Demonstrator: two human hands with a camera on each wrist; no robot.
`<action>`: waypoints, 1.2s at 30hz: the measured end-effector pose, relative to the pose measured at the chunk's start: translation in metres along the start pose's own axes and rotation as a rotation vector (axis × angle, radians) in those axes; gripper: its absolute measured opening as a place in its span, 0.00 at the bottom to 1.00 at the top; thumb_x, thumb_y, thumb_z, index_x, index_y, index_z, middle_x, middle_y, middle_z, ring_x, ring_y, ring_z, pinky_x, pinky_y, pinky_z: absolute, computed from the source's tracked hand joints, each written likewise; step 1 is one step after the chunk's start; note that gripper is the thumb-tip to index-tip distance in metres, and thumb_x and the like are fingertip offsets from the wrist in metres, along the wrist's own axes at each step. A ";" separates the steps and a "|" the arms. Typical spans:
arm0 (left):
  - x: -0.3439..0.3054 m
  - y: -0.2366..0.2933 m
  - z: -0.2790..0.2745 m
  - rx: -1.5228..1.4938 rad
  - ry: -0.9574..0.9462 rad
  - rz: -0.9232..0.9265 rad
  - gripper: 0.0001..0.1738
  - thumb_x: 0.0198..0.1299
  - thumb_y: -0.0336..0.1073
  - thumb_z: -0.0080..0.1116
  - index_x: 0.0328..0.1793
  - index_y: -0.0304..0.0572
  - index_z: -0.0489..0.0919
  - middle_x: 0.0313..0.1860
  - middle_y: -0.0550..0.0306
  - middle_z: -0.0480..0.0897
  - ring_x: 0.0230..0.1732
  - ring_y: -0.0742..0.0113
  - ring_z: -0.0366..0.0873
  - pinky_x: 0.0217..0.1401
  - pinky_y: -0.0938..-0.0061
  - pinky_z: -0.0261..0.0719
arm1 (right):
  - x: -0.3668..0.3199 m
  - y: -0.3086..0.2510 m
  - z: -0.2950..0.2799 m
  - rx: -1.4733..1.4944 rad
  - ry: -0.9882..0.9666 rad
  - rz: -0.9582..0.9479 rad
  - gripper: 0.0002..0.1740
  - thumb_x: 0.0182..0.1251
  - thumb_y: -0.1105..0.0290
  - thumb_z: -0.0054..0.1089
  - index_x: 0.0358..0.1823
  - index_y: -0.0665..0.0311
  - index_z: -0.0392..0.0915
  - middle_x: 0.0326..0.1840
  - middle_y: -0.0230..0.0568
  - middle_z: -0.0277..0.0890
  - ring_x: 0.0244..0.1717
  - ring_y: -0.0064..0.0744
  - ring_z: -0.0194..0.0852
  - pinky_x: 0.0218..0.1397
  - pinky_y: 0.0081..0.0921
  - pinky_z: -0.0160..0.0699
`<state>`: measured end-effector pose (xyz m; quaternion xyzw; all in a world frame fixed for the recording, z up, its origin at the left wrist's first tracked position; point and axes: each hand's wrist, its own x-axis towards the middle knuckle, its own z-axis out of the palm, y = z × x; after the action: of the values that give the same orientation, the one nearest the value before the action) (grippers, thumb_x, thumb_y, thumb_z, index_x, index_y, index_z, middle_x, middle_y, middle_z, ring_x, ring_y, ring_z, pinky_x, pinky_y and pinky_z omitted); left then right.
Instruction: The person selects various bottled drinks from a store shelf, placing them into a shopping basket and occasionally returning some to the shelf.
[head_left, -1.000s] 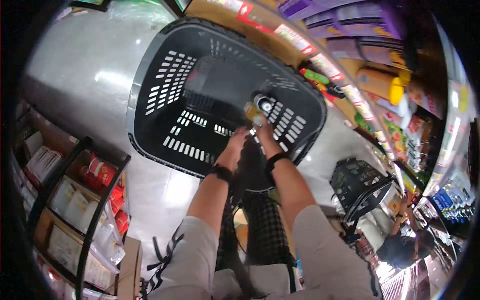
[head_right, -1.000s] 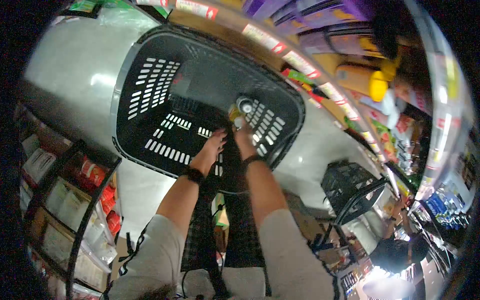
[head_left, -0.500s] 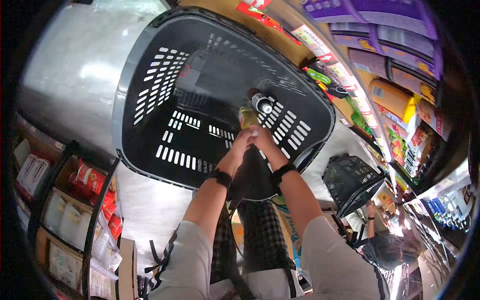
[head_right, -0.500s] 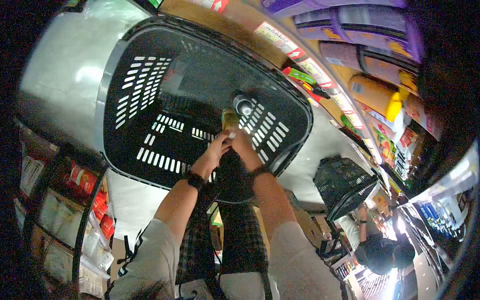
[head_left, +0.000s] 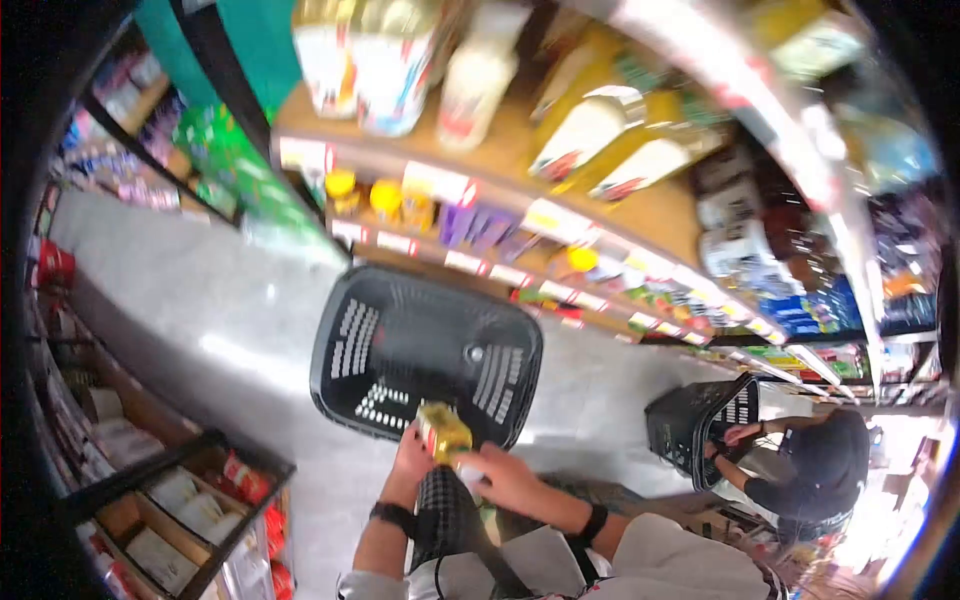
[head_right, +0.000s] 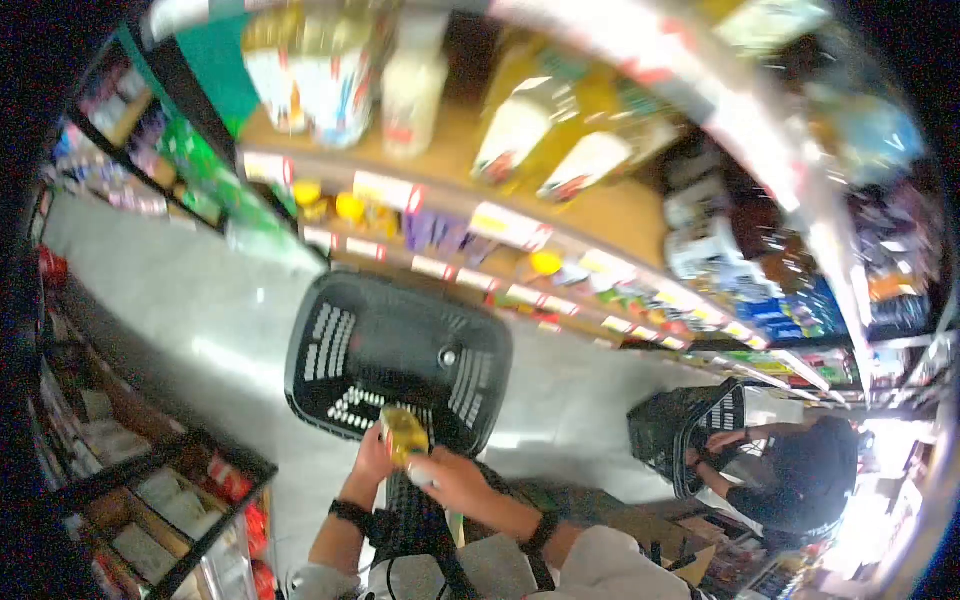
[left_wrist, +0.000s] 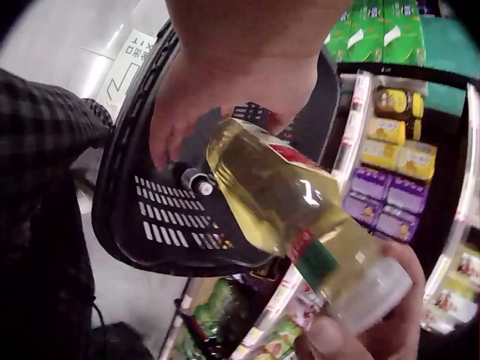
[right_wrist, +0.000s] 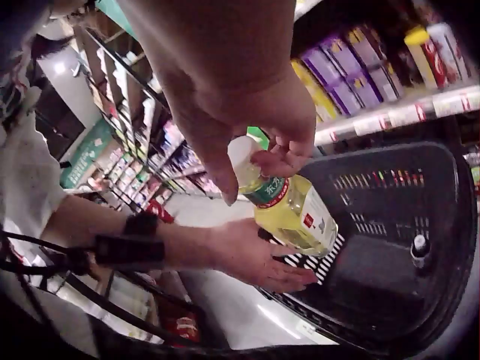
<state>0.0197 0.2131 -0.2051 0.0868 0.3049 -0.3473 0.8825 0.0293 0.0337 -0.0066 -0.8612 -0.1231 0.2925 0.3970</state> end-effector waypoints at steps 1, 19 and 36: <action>-0.029 -0.002 0.051 0.120 -0.044 0.109 0.26 0.63 0.47 0.27 0.54 0.37 0.68 0.53 0.47 0.73 0.51 0.52 0.73 0.56 0.56 0.69 | -0.020 -0.029 -0.021 -0.005 -0.010 -0.048 0.25 0.49 0.71 0.60 0.51 0.49 0.68 0.34 0.45 0.66 0.37 0.47 0.71 0.38 0.38 0.71; -0.236 -0.163 0.415 1.136 -0.606 0.145 0.52 0.37 0.36 0.70 0.67 0.38 0.50 0.54 0.53 0.69 0.40 0.67 0.73 0.35 0.75 0.75 | -0.293 -0.162 -0.265 0.602 0.951 -0.748 0.25 0.57 0.69 0.57 0.55 0.64 0.59 0.43 0.34 0.68 0.44 0.23 0.66 0.48 0.25 0.67; -0.254 -0.236 0.482 1.336 -0.610 0.182 0.44 0.44 0.30 0.64 0.67 0.38 0.52 0.53 0.55 0.70 0.42 0.70 0.72 0.37 0.76 0.74 | -0.363 -0.113 -0.242 0.590 0.827 -0.662 0.46 0.42 0.73 0.71 0.62 0.65 0.52 0.57 0.41 0.63 0.55 0.28 0.64 0.57 0.26 0.65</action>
<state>-0.0527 0.0045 0.3457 0.5303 -0.2386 -0.3930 0.7123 -0.1127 -0.2017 0.3507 -0.6732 -0.1336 -0.1838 0.7037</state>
